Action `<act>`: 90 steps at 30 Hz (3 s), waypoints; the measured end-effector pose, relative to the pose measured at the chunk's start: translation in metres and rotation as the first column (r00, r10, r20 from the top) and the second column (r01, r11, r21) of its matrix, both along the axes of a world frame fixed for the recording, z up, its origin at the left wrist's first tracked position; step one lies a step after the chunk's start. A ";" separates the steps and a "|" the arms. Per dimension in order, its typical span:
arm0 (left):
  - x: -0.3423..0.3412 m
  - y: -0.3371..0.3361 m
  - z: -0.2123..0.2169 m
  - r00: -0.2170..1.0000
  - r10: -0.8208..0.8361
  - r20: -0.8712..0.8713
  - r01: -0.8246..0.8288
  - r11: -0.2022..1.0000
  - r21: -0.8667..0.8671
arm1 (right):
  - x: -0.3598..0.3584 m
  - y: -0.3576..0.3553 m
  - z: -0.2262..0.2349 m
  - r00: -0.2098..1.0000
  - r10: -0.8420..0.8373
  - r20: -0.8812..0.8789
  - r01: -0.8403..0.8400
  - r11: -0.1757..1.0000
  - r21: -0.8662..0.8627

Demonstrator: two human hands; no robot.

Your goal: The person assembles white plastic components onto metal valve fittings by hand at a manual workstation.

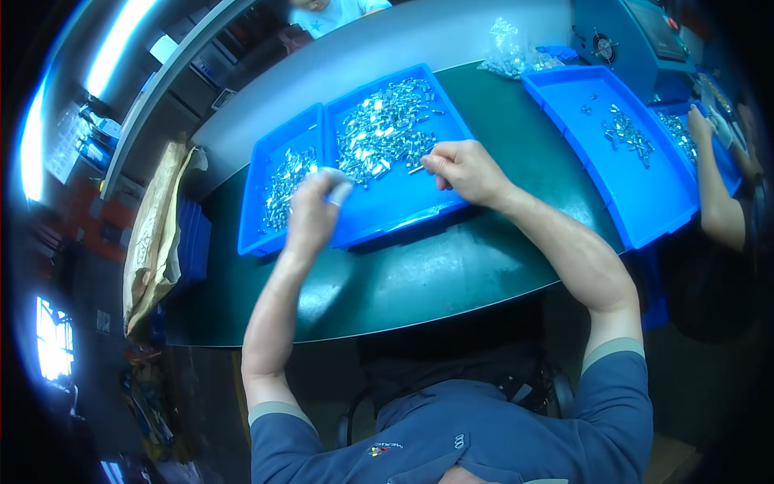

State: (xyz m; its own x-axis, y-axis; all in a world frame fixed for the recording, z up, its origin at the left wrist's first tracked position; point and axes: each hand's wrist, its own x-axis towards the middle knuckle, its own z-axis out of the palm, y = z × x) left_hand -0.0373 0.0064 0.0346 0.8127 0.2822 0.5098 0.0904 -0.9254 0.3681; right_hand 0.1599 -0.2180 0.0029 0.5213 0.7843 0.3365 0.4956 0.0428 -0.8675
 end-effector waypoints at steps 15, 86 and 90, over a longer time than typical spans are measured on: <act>0.044 0.020 -0.030 0.945 0.040 -0.325 0.156 0.817 0.555 | -0.002 0.001 0.002 1.000 0.012 -0.024 -0.012 1.000 -0.021; 0.032 -0.058 -0.029 0.979 -0.154 -0.132 0.114 0.957 -0.268 | -0.012 -0.001 -0.002 0.958 -0.020 0.286 0.024 1.000 -0.009; 0.032 -0.058 -0.032 0.987 -0.151 -0.061 0.137 0.972 -0.190 | -0.018 0.002 -0.007 0.876 -0.077 0.477 0.083 0.997 0.010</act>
